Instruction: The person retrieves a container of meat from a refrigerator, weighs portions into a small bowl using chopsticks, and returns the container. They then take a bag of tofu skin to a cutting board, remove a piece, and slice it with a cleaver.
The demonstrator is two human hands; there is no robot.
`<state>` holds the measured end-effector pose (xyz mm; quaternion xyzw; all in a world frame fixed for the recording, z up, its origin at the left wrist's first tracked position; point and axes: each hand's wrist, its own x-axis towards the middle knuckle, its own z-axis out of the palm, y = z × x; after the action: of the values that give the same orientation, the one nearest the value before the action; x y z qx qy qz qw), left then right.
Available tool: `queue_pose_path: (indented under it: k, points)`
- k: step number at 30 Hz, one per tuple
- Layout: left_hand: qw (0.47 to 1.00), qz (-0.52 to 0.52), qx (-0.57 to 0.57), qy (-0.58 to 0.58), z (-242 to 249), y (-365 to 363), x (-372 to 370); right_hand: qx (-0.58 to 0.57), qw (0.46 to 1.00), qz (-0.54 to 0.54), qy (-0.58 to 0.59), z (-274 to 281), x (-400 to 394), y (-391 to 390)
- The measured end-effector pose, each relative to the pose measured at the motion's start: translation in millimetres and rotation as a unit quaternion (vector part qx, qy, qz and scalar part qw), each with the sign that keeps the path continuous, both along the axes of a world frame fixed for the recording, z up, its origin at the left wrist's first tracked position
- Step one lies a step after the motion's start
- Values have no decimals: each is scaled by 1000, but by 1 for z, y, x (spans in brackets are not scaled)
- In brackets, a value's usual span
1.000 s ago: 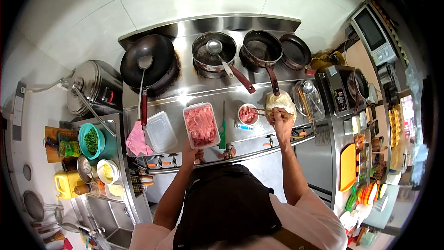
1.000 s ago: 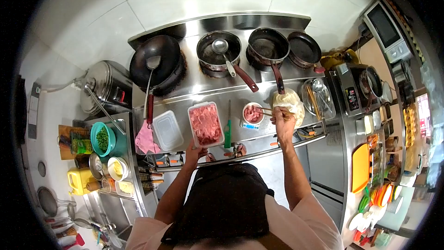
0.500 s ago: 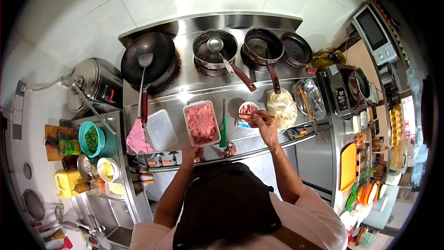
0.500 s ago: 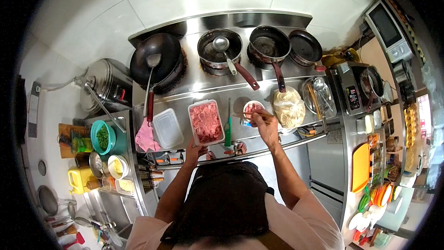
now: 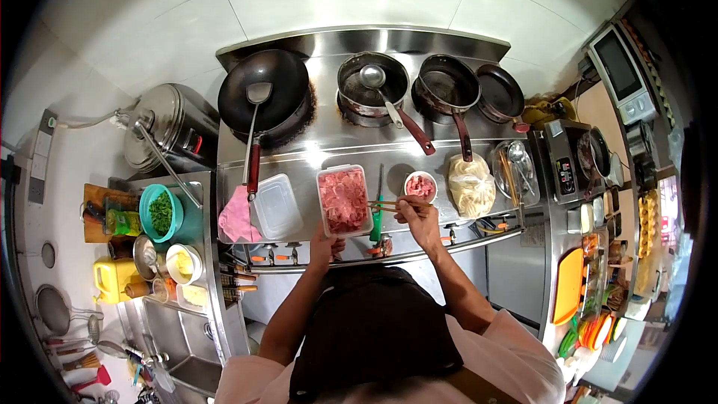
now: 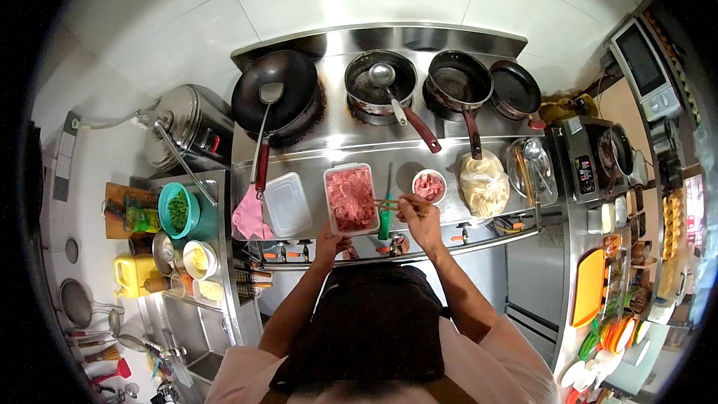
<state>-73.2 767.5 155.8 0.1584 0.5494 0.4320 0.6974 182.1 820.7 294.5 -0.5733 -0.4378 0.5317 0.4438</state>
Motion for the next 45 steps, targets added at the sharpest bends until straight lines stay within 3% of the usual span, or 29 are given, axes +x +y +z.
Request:
queue_pose_path:
  k: [6,8,10,14,19,21,22,25,26,27,29,30,34,38,42,43,45]
  points:
    - [997,62,-42,7,-7,-16,-13,3,999,-49,7,5,18,-2]
    - [988,129,-86,20,-36,-25,-37,7,998,-54,-2,8,23,-4]
    - [966,219,-112,83,-79,-29,-71,-3,999,-53,9,9,25,-8]
    - [891,351,-162,239,-81,-11,-107,-14,999,-49,8,8,24,-15]
    - [869,385,-252,184,-71,4,-123,-24,999,-35,1,12,18,-15]
    - [898,378,-190,122,-76,0,-123,-18,999,-34,0,12,19,-16]
    - [887,415,-167,119,-65,-4,-114,-17,999,-35,4,13,19,-17]
    - [915,392,-86,37,-108,-27,-131,-13,999,-38,6,11,19,-20]
    - [937,187,95,278,-162,-55,-148,-11,999,-47,5,11,18,-20]
    - [937,185,97,280,-162,-61,-150,-10,998,-57,6,11,16,-23]
    - [925,144,163,312,-152,-68,-150,-3,997,-70,16,5,14,-24]
    - [944,330,28,-1,-89,-57,-131,-1,997,-79,16,5,13,-24]
    - [955,293,43,-8,-21,-46,-89,15,994,-103,20,-8,9,-23]
    - [969,240,50,-11,11,-23,-29,16,991,-133,17,-25,0,-19]
    - [978,204,50,1,25,-2,14,110,977,-83,-161,-64,-3,-18]
    - [976,210,49,8,26,-2,20,175,950,-49,-255,-67,-2,-15]
    - [979,197,53,20,20,-2,23,204,937,-34,-283,-76,-12,-13]
